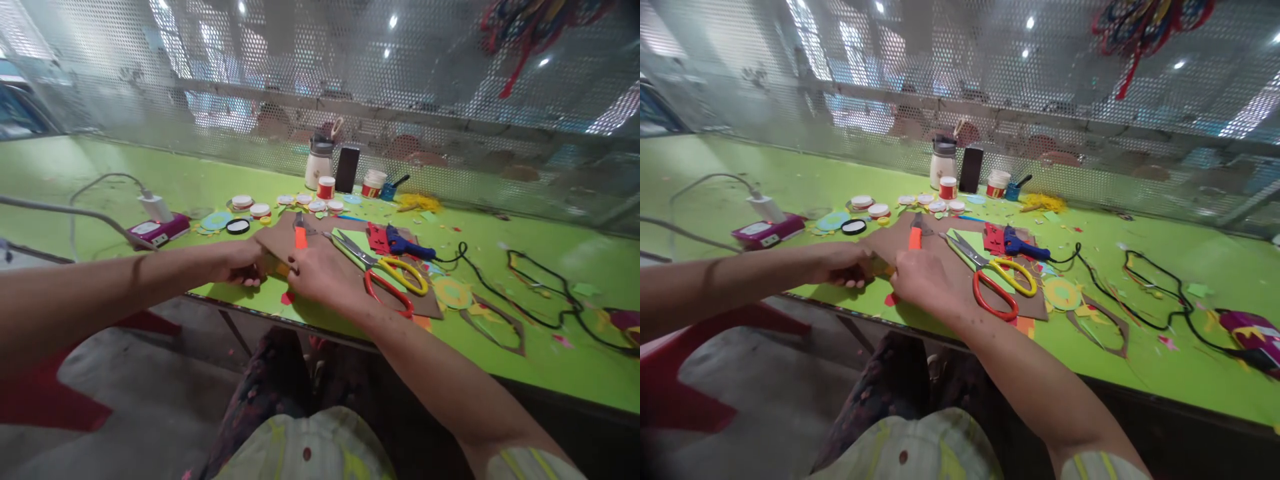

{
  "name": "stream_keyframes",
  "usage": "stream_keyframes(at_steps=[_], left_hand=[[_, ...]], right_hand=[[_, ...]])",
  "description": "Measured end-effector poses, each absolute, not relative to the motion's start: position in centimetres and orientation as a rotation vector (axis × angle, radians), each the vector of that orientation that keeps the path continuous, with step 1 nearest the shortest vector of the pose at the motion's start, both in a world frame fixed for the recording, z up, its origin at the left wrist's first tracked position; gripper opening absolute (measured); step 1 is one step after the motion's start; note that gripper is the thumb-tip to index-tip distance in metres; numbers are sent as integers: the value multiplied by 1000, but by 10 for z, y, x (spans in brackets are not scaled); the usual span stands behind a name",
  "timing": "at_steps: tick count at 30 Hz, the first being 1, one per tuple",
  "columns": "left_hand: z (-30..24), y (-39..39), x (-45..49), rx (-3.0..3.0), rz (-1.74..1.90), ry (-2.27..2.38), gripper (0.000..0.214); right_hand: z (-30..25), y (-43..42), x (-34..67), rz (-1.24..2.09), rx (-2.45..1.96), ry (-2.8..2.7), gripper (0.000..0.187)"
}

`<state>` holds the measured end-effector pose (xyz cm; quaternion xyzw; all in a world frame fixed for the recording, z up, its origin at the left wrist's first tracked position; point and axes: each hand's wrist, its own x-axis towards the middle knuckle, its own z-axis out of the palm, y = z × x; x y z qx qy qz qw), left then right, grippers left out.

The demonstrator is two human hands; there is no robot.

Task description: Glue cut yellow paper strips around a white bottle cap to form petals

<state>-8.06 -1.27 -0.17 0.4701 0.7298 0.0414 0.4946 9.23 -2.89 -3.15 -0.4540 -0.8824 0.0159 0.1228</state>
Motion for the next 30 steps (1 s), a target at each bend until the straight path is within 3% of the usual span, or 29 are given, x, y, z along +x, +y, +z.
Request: stream_keyframes(at_steps=[16,30], left_hand=[[-7,-12,-82,1163,141,1685,15],[-13,-1,-78,1141,131,1614,14]], right_hand=[[-16,-50,88,-182,-1222,-2701,23],[-31,-29,92,-2,-1279,-2633,21]])
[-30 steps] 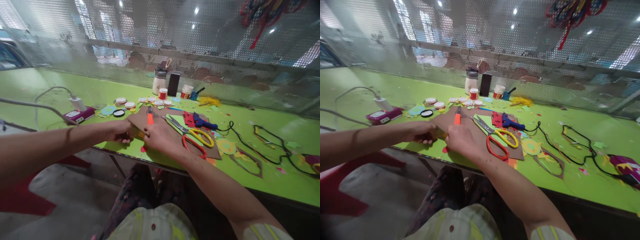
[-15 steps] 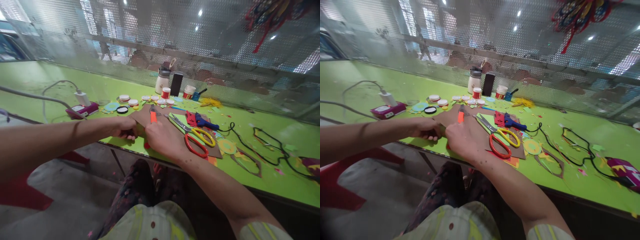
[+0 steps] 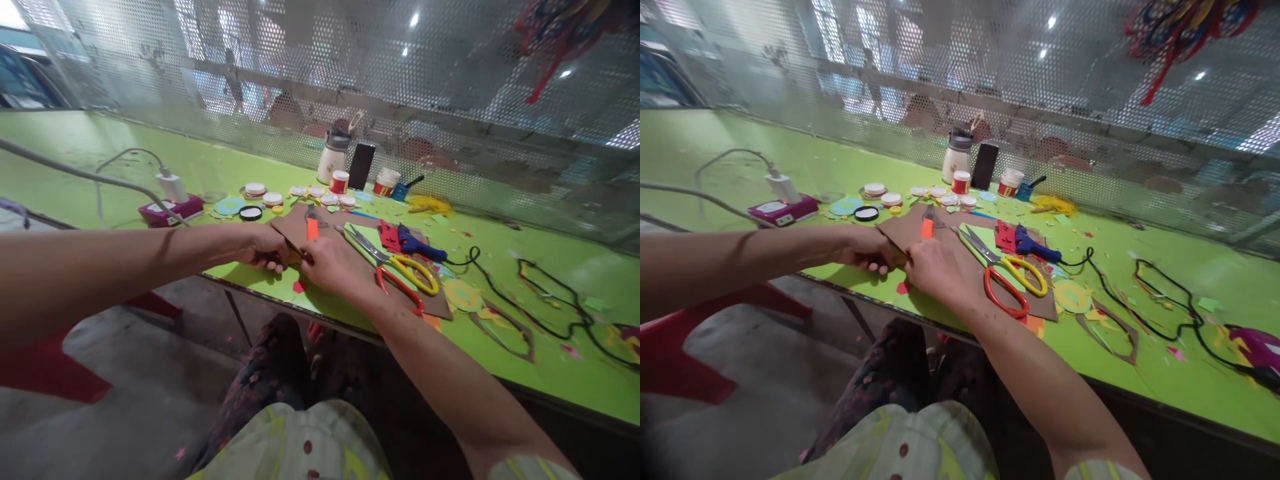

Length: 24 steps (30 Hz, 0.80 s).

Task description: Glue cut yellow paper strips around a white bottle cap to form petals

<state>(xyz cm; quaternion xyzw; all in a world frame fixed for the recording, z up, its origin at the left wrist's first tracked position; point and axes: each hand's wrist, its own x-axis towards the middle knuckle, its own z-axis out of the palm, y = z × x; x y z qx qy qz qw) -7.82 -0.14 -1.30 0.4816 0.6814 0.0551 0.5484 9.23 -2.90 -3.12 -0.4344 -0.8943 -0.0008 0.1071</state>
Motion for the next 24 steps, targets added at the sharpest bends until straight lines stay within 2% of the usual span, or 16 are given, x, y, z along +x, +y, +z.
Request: stream_keyframes(at_steps=[20,24], left_hand=[[-7,-16,-79,1076,257,1613,8],[-4,-26,-87,1071,333,1632,7]], right_hand=[[-36,-20,99,184,-997,-2804,25],[-32,-21,99,223,-993,-2829,34]])
